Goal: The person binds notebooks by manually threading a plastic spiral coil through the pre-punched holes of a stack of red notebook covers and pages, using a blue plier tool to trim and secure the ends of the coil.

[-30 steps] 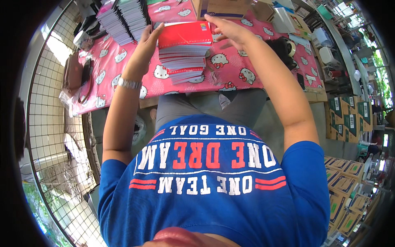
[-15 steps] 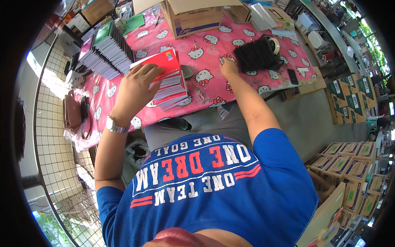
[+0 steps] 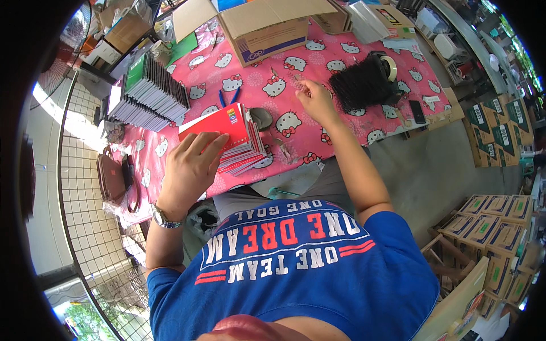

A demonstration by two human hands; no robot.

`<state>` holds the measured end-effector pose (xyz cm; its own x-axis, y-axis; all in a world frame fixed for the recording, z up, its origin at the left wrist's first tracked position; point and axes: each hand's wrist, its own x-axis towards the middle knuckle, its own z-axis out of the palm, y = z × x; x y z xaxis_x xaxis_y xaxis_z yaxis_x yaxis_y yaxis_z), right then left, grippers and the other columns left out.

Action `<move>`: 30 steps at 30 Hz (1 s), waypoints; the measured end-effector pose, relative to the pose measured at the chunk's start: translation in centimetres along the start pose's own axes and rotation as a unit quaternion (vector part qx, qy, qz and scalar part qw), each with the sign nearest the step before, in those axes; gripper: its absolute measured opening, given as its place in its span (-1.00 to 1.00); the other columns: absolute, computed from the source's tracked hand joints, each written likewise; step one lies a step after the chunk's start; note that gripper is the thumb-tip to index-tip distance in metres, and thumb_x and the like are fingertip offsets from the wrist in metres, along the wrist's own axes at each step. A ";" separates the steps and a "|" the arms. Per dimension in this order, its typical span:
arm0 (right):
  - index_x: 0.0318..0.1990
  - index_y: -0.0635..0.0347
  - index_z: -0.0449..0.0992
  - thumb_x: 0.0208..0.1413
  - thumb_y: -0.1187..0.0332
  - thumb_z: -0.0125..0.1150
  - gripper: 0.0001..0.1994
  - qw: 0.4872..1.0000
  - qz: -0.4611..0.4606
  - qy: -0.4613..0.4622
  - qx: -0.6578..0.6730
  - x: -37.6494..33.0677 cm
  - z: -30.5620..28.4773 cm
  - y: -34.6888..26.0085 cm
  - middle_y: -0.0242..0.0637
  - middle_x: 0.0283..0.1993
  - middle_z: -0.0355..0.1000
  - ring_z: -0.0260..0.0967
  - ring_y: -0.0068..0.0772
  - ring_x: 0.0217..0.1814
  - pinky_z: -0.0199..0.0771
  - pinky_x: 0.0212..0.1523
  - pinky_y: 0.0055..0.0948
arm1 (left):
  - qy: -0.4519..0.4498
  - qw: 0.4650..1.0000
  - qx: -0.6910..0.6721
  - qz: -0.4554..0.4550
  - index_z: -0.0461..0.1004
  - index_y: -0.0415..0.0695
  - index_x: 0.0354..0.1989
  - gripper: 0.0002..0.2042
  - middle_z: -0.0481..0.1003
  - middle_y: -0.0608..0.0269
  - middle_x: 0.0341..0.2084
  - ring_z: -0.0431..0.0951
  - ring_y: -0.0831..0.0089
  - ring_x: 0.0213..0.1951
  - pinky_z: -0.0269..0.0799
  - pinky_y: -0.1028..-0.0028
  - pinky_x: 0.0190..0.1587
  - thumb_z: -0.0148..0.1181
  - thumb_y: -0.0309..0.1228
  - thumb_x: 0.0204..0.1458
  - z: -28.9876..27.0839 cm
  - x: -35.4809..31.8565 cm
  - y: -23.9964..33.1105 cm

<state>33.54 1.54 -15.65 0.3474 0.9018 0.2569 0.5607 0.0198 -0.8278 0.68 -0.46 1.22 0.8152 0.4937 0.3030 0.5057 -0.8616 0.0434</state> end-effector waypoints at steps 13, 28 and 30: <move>0.10 0.33 0.48 0.33 0.38 0.04 -0.71 0.968 -0.029 -0.034 0.247 -2.8 -2.0 -12.4 -0.41 -0.34 0.45 0.33 -0.68 -0.40 0.38 -0.38 -0.61 | 0.062 0.998 -0.034 0.003 0.46 -0.14 -0.13 -0.82 0.55 0.14 -0.32 0.57 0.16 -0.24 0.47 0.24 -0.18 0.11 -0.52 0.08 -4.2 2.9 -1.5; 0.30 0.27 0.36 0.42 0.15 -0.06 -0.54 0.959 -0.116 -0.129 0.222 -5.4 -2.7 -19.5 0.01 0.27 0.39 0.43 -0.25 0.24 0.41 0.18 -0.41 | 0.191 0.980 -0.004 -0.052 0.44 -0.06 -0.30 -0.89 0.45 0.30 -0.44 0.47 0.31 -0.31 0.29 0.27 -0.14 0.19 -0.33 0.14 -0.1 3.5 0.2; 0.15 0.24 0.52 0.32 0.37 0.11 -0.69 0.969 -0.178 -0.156 0.069 -4.0 -4.0 -19.6 -0.12 0.15 0.50 0.49 -0.31 0.09 0.42 0.13 -0.38 | 0.193 0.980 -0.006 -0.048 0.44 -0.06 -0.30 -0.89 0.45 0.31 -0.44 0.47 0.32 -0.31 0.28 0.28 -0.14 0.20 -0.33 0.13 -0.1 3.4 0.2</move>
<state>24.11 -4.15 1.55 -0.1049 0.9137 0.3926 0.4898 0.3910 -0.7792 3.56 1.02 2.41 0.5946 0.4938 0.6345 0.5700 -0.8155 0.1004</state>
